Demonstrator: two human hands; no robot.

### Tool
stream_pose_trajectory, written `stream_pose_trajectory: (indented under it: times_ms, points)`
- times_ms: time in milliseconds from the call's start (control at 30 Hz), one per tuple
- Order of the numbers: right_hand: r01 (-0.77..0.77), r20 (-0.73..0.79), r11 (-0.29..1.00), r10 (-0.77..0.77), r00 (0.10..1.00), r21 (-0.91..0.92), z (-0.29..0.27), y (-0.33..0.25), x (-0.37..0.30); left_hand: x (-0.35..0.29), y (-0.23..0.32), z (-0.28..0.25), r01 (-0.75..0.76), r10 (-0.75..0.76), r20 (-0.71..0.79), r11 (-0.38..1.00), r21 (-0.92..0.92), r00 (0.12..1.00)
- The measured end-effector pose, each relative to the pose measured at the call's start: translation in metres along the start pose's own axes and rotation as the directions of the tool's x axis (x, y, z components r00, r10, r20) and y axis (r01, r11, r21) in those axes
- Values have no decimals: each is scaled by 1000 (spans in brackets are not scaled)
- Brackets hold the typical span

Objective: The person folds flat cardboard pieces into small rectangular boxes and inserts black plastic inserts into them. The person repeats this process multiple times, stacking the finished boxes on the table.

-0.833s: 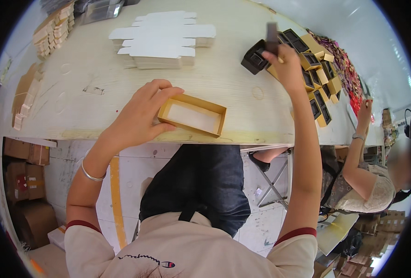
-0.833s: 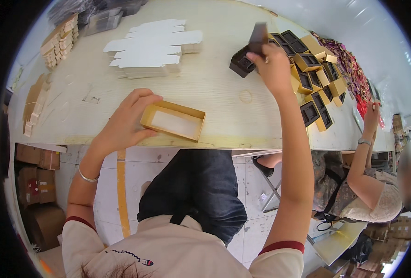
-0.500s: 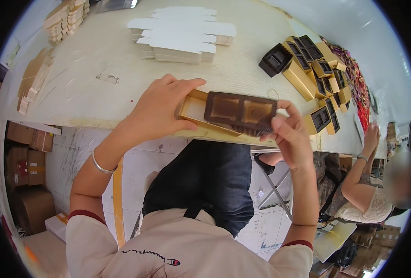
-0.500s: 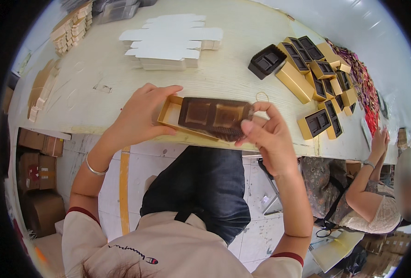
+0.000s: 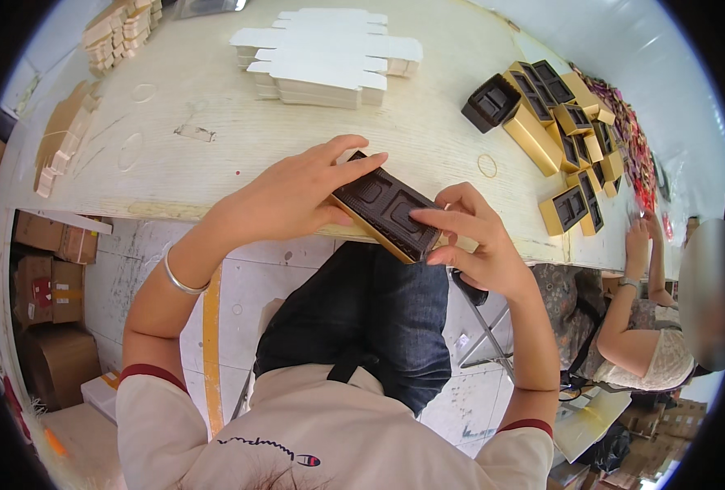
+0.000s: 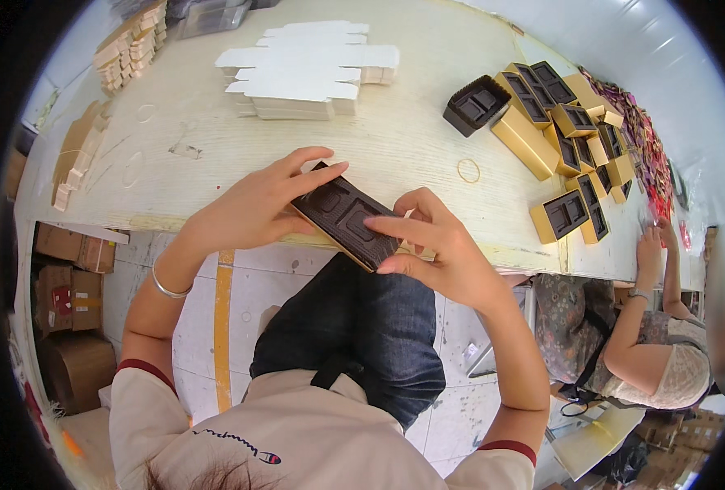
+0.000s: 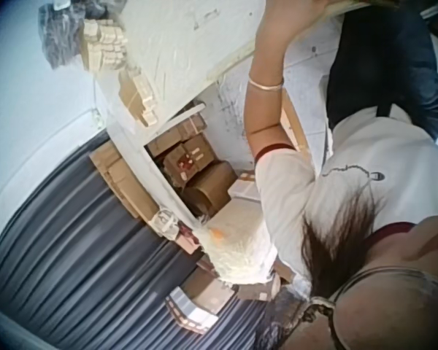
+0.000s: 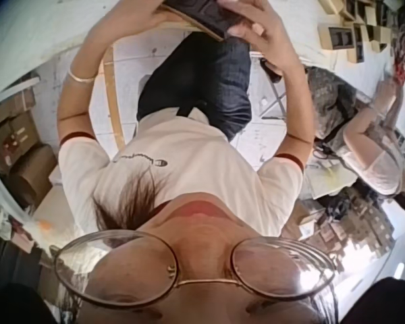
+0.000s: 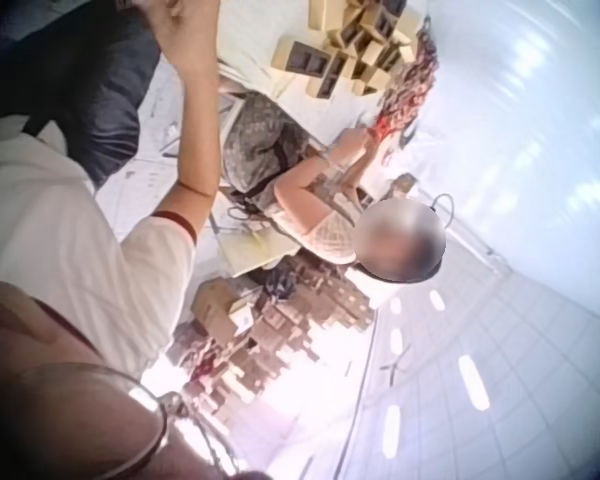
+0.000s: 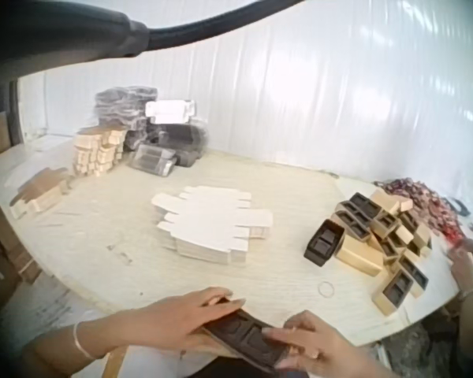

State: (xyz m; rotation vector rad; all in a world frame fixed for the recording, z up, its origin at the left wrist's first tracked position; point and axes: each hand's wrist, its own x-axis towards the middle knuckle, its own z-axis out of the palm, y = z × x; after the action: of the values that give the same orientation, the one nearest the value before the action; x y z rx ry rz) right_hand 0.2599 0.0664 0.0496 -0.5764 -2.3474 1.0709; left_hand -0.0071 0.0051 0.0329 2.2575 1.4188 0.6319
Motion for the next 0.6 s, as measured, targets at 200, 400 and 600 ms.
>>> stream_pose_trajectory:
  times_ms: [200, 400, 600]
  points:
    - [195, 100, 923, -172, 980, -331, 7, 2, 6, 1, 9, 10, -25, 33, -62, 991, 133, 997]
    - [280, 75, 781, -289, 954, -559, 17, -13, 1, 6, 13, 8, 38, -33, -27, 975, 220, 999]
    - [180, 79, 974, -170, 982, -138, 0, 5, 3, 9, 4, 8, -67, 74, -50, 988, 141, 996]
